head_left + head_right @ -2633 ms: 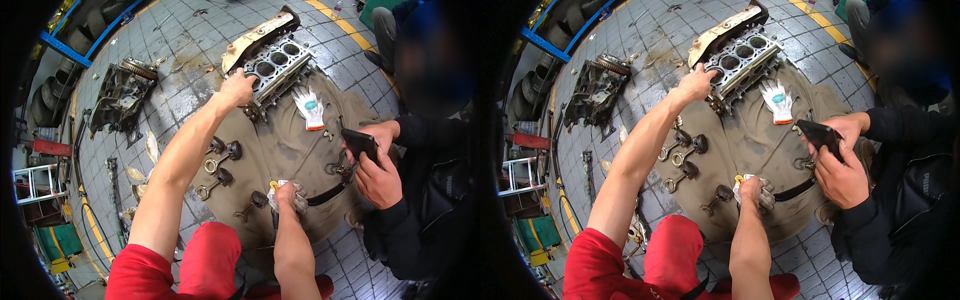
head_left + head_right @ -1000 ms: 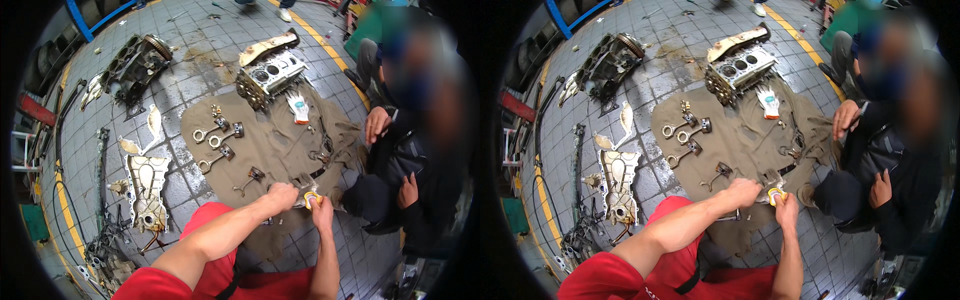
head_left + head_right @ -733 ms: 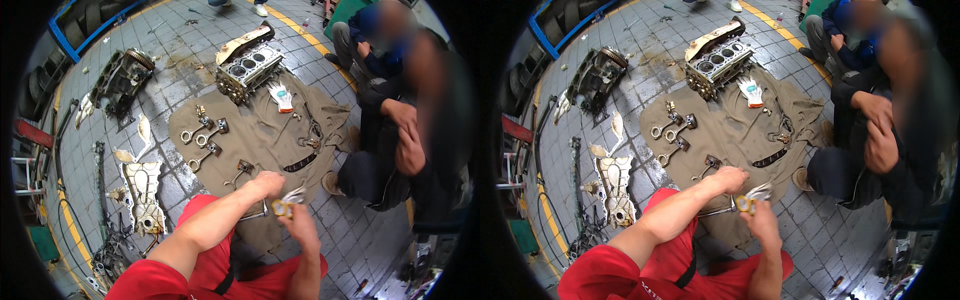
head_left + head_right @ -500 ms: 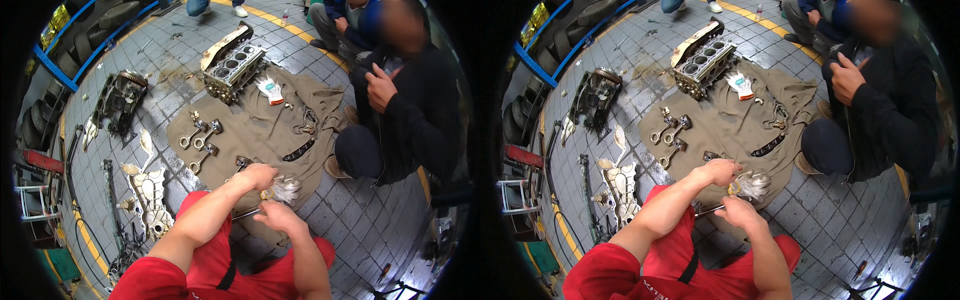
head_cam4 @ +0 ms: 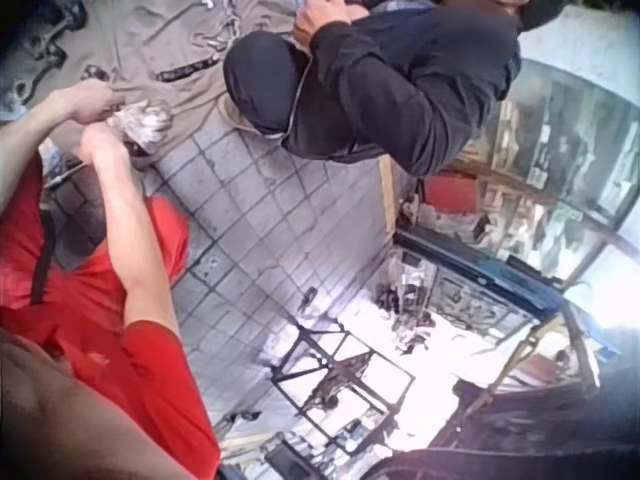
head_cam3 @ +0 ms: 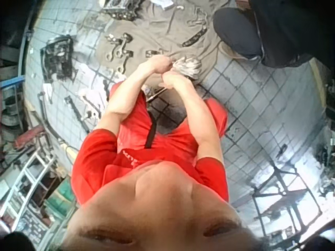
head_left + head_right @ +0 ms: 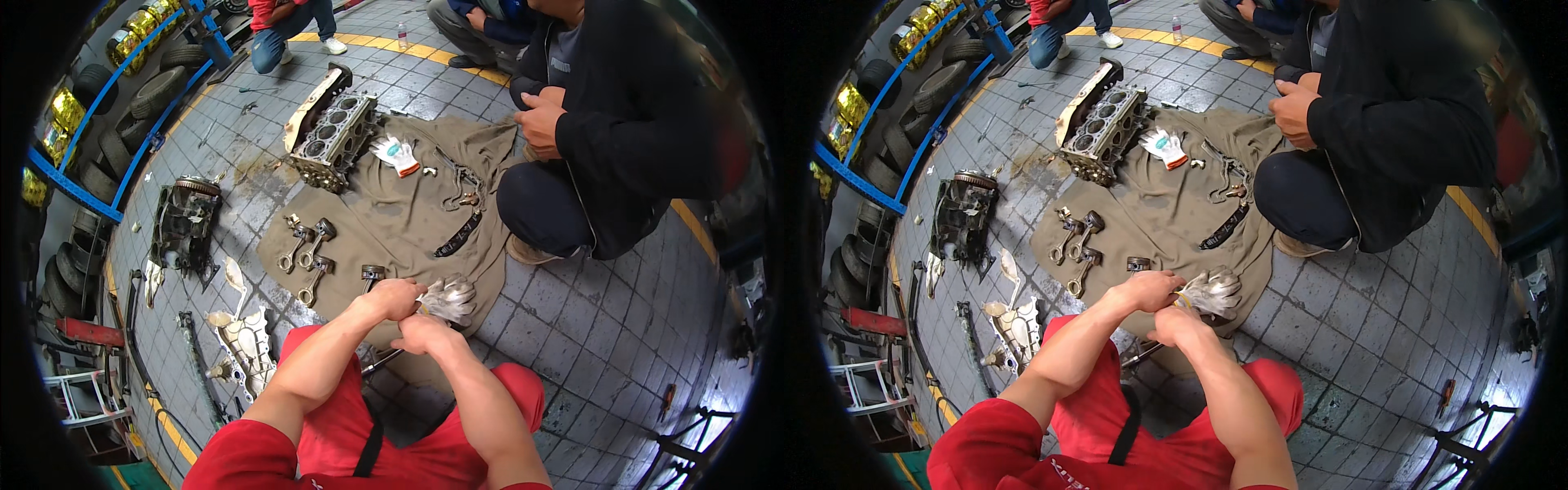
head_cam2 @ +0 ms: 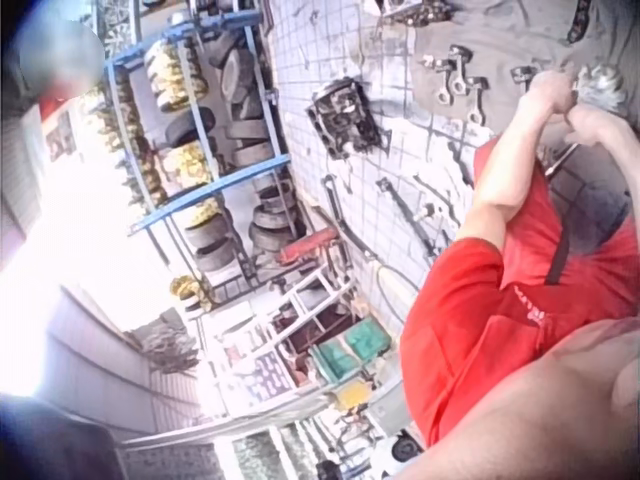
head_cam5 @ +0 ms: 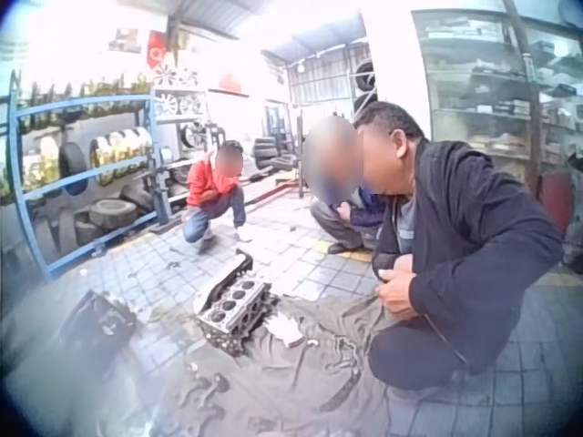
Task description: The person sits on the floor and inspects several engine pistons and connecting rods, picking them up, turning them over, and placing them back down. Another person is present and uses a tool on the engine block.
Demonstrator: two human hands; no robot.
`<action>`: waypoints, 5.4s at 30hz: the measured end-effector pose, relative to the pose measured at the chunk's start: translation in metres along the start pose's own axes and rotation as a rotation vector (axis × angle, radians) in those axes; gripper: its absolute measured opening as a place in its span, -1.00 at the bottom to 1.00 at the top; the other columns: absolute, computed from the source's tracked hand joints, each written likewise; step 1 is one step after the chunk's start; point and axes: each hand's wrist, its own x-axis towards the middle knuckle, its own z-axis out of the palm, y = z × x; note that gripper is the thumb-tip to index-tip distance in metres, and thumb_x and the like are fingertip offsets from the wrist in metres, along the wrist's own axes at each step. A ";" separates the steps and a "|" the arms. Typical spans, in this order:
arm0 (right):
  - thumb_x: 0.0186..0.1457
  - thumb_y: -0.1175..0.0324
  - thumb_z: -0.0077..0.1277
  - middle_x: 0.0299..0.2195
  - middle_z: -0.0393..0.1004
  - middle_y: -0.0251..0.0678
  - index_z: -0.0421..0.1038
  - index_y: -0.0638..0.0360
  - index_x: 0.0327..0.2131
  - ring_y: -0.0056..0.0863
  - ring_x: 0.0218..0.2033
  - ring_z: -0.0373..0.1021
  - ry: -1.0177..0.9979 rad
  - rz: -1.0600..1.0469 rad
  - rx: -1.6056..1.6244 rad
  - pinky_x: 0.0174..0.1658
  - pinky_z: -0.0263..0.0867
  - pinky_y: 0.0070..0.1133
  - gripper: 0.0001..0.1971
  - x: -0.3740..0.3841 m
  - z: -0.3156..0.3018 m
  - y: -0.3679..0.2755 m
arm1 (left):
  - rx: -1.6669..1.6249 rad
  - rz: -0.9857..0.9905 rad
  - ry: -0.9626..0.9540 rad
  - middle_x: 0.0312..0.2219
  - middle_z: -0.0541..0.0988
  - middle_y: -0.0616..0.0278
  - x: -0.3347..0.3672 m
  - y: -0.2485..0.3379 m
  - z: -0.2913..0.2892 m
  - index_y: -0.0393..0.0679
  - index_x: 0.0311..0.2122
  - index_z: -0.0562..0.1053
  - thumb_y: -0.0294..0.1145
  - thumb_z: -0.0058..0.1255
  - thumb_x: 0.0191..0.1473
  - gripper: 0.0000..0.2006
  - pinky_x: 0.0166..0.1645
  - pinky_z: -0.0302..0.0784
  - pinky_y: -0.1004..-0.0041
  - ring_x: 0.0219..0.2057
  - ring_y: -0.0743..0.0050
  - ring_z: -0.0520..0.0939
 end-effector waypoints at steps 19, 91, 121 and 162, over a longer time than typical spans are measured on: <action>0.24 -0.02 0.17 0.06 0.60 0.02 0.52 0.28 0.10 -0.08 0.10 0.53 0.037 0.020 0.029 0.17 0.42 -0.21 -0.43 0.010 0.012 0.016 | 0.016 0.008 -0.032 0.08 0.61 0.03 0.011 0.017 -0.007 -0.03 0.23 0.50 -0.31 0.10 0.19 -0.53 0.09 0.62 0.05 0.05 -0.09 0.67; 0.26 0.04 0.19 -0.06 0.65 0.00 0.62 0.32 -0.09 -0.08 0.04 0.55 0.097 0.033 0.042 0.13 0.44 -0.25 -0.54 -0.011 0.007 0.008 | -0.033 0.065 -0.003 0.05 0.62 0.03 0.005 0.016 -0.002 -0.02 0.25 0.47 -0.18 0.10 0.27 -0.53 0.11 0.58 0.06 0.05 -0.09 0.65; 0.26 0.06 0.18 0.14 0.54 0.02 0.47 0.29 0.15 -0.06 0.19 0.44 0.040 0.067 0.083 0.23 0.38 -0.25 -0.45 -0.003 0.006 0.010 | -0.055 0.046 0.006 0.08 0.62 0.02 0.008 0.013 0.002 -0.04 0.23 0.51 -0.27 0.14 0.19 -0.51 0.12 0.59 0.08 0.07 -0.05 0.66; 0.26 0.01 0.14 0.03 0.59 0.09 0.52 0.33 0.05 0.00 0.10 0.50 0.119 0.004 0.043 0.17 0.40 -0.21 -0.47 -0.016 0.000 0.005 | -0.042 0.054 -0.009 -0.10 0.70 -0.02 0.012 0.014 0.003 -0.10 0.10 0.59 -0.30 0.13 0.16 -0.61 0.00 0.65 0.06 -0.08 -0.13 0.72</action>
